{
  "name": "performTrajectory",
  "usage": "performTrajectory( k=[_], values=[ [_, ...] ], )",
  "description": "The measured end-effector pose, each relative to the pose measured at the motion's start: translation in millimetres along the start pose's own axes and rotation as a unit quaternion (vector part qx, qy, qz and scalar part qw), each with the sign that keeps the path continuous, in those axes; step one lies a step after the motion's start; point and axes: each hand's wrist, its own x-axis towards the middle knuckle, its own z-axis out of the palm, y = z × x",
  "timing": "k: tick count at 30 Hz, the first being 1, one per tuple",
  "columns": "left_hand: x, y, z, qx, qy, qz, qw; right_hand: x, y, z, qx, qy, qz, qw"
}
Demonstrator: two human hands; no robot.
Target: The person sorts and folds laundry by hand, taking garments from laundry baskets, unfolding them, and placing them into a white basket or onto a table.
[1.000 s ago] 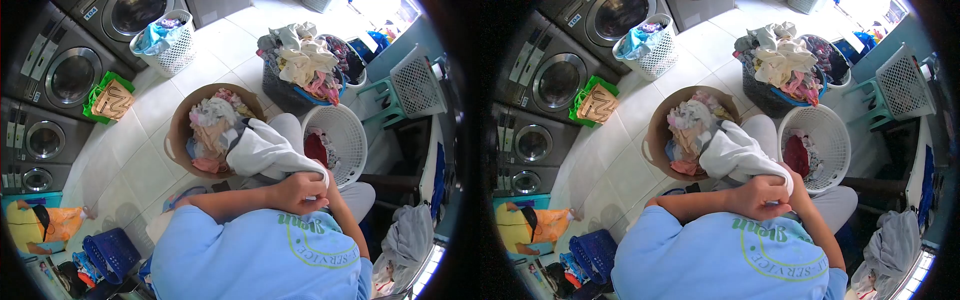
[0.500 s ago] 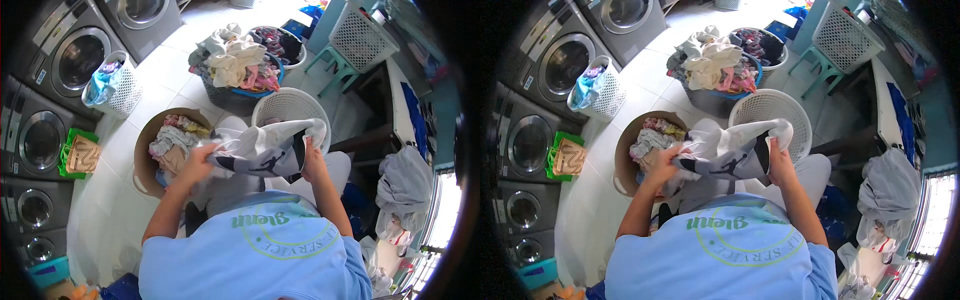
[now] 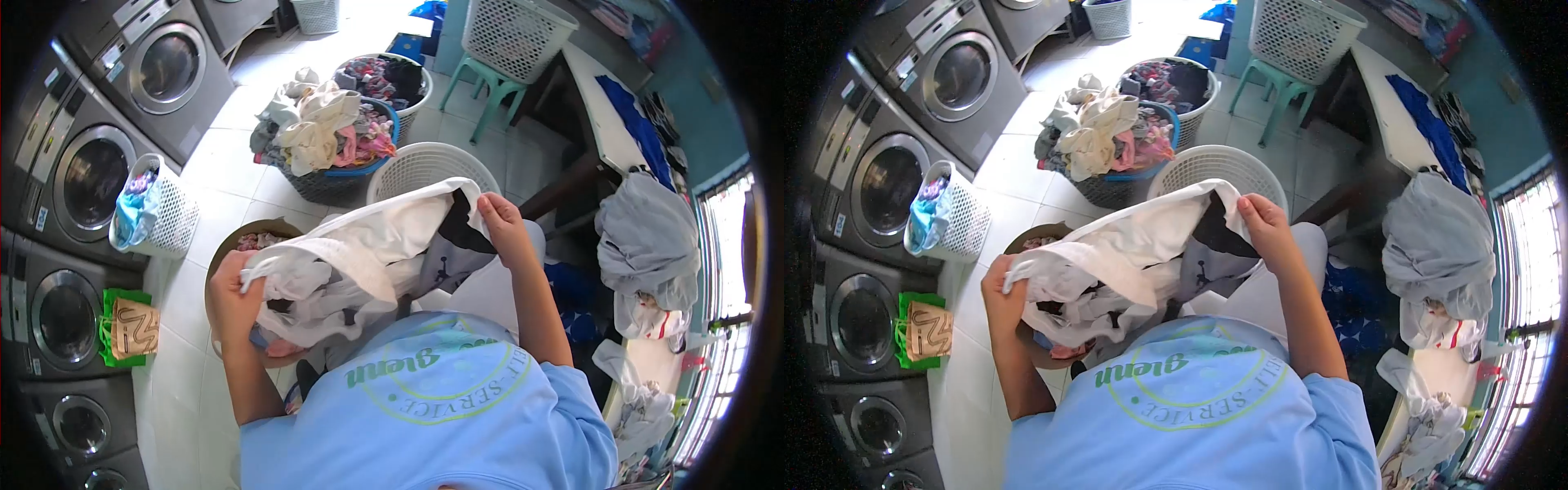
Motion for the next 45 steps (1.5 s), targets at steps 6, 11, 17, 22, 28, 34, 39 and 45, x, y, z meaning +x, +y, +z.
performTrajectory(
  k=[6,11,17,22,28,34,39,45],
  values=[
    [11,-10,17,-0.203,-0.008,-0.106,0.973,5,-6,-7,-0.018,0.014,0.0,1.0],
    [31,28,48,-0.096,0.053,0.023,0.994,-3,1,4,-0.259,0.131,-0.183,0.939],
    [31,92,100,-0.001,-0.093,0.033,0.995,-52,-33,80,-0.074,-0.314,0.032,0.946],
    [13,129,130,-0.189,-0.278,0.096,0.937,-4,2,83,0.017,-0.177,0.096,0.979],
    [-22,179,169,-0.246,-0.521,0.341,0.743,-3,-12,59,0.159,-0.136,0.032,0.977],
    [-33,184,178,-0.246,-0.601,0.345,0.678,-8,-18,47,0.18,-0.161,-0.005,0.97],
    [-37,191,158,-0.374,-0.593,0.388,0.598,-5,-17,45,0.181,-0.181,-0.021,0.966],
    [-7,135,178,-0.377,-0.376,0.053,0.845,-13,-13,47,0.299,-0.224,-0.007,0.928]
  ],
)
